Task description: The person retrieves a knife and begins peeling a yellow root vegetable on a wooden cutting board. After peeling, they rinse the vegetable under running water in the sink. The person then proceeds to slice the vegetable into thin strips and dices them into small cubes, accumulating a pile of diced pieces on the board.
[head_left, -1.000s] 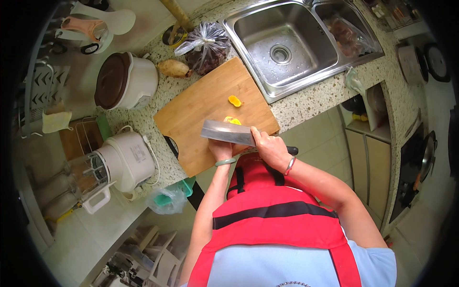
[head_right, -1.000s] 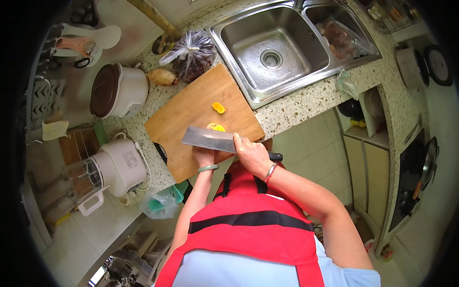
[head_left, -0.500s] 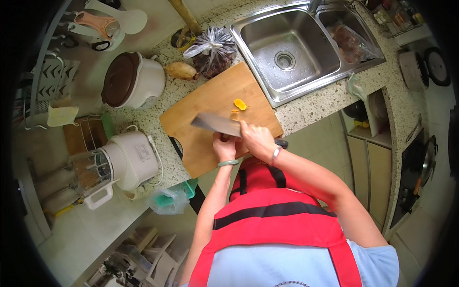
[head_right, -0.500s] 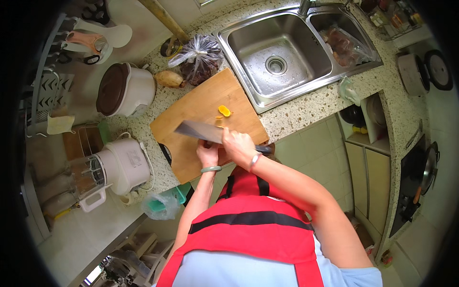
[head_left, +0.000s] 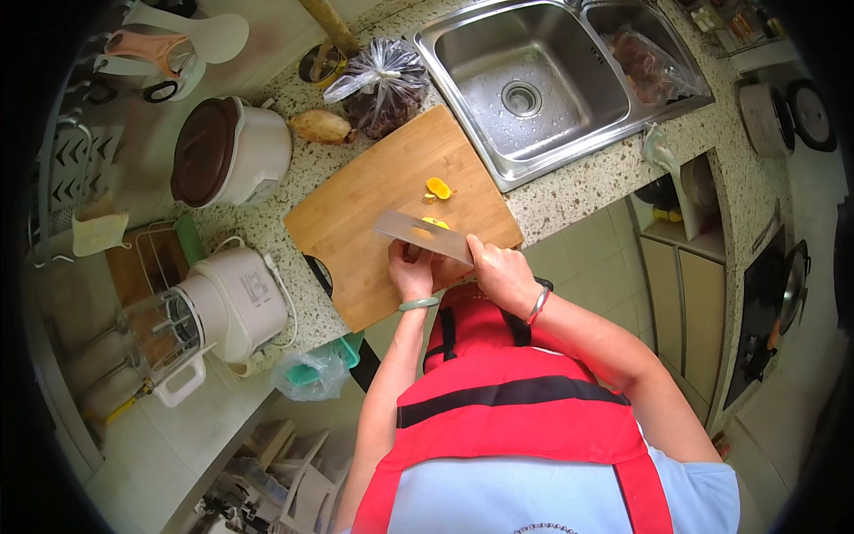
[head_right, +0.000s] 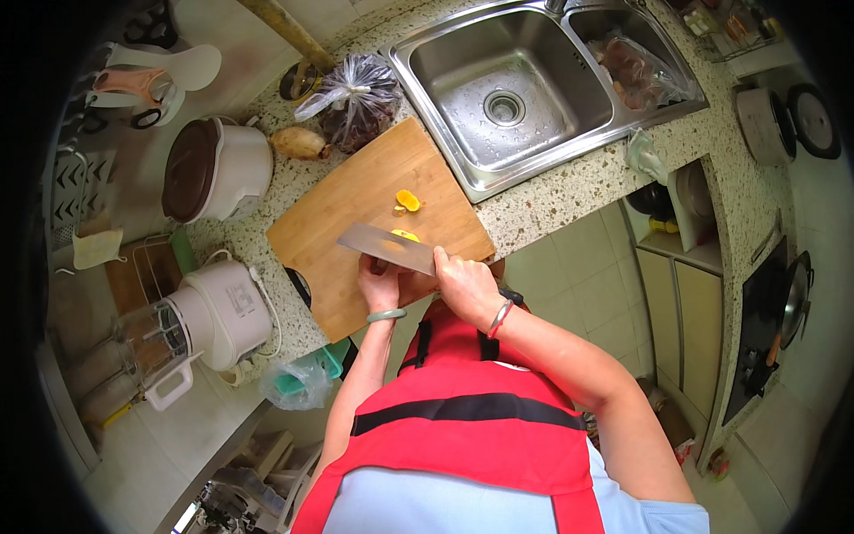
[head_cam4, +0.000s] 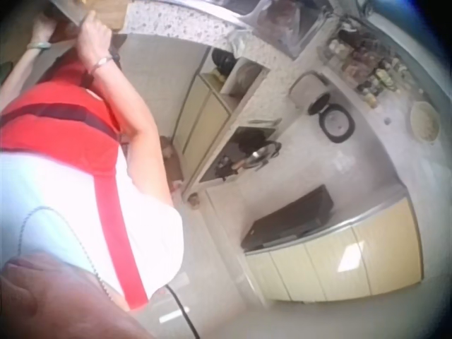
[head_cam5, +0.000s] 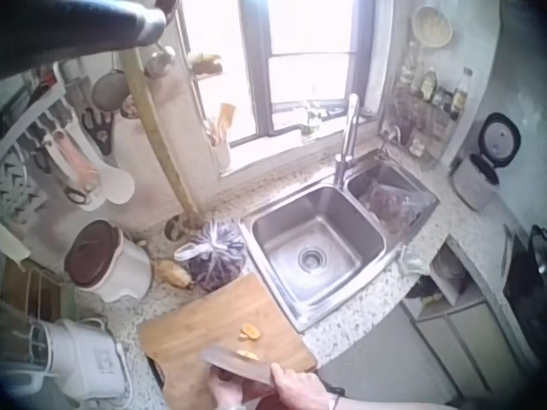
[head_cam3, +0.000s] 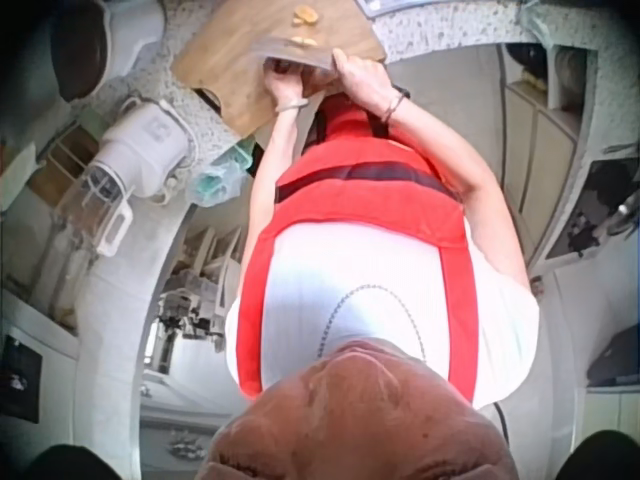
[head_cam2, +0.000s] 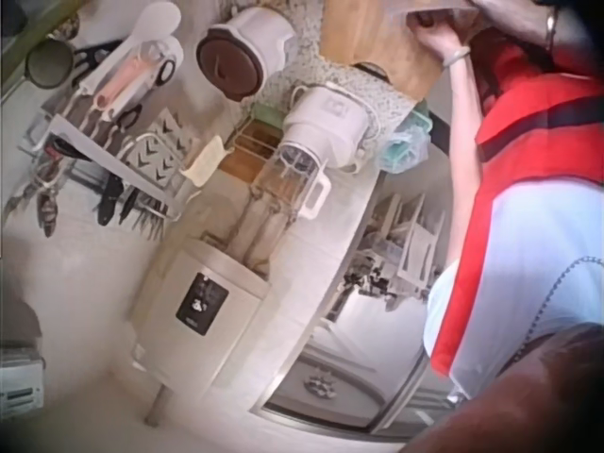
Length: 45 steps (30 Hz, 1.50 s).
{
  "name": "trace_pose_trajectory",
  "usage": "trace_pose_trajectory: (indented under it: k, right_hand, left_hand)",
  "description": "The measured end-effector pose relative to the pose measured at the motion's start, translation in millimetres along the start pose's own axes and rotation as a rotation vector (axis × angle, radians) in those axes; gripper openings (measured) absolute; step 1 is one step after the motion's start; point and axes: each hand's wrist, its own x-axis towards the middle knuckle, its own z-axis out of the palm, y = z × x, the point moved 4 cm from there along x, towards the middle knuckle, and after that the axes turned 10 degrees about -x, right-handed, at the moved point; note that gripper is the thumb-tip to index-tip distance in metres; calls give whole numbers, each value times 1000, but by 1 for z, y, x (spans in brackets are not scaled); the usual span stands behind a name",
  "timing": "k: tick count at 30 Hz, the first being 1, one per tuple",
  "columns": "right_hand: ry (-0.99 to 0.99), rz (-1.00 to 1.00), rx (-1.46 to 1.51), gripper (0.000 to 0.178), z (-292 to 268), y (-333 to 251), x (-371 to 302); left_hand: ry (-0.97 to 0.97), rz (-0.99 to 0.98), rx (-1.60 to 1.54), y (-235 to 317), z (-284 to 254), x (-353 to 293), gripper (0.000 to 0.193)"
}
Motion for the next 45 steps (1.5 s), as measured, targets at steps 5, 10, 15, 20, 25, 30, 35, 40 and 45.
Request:
trace_pose_trajectory:
  k: [5, 10, 15, 20, 25, 30, 35, 40, 45]
  right_hand:
    - [-64, 4, 69, 18, -12, -4, 9]
    - [-78, 23, 88, 16, -10, -5, 17]
    - [-32, 20, 85, 11, -14, -11, 24]
    - [-27, -3, 65, 13, -27, -15, 33]
    - [-80, 37, 88, 14, -22, -15, 50]
    - [-215, 25, 108, 15, -26, -3, 38]
    - [-217, 76, 174, 17, -5, 23, 37]
    - [-43, 51, 235, 15, -13, 25, 26]
    - [-13, -41, 83, 17, -18, 2, 11]
  left_hand:
    - [-2, 84, 317, 5, -6, 3, 36]
    - [-1, 120, 322, 11, -1, -1, 34]
    - [-21, 118, 278, 25, 8, -6, 32]
    - [-21, 132, 192, 20, 6, -5, 32]
    - [-64, 109, 287, 25, 11, -1, 35]
    - [-41, 170, 253, 9, -3, 3, 36]
    - [-140, 74, 93, 20, 2, -6, 33]
    - [-129, 45, -74, 10, -13, -11, 32]
    - [-7, 61, 130, 12, -7, -7, 35]
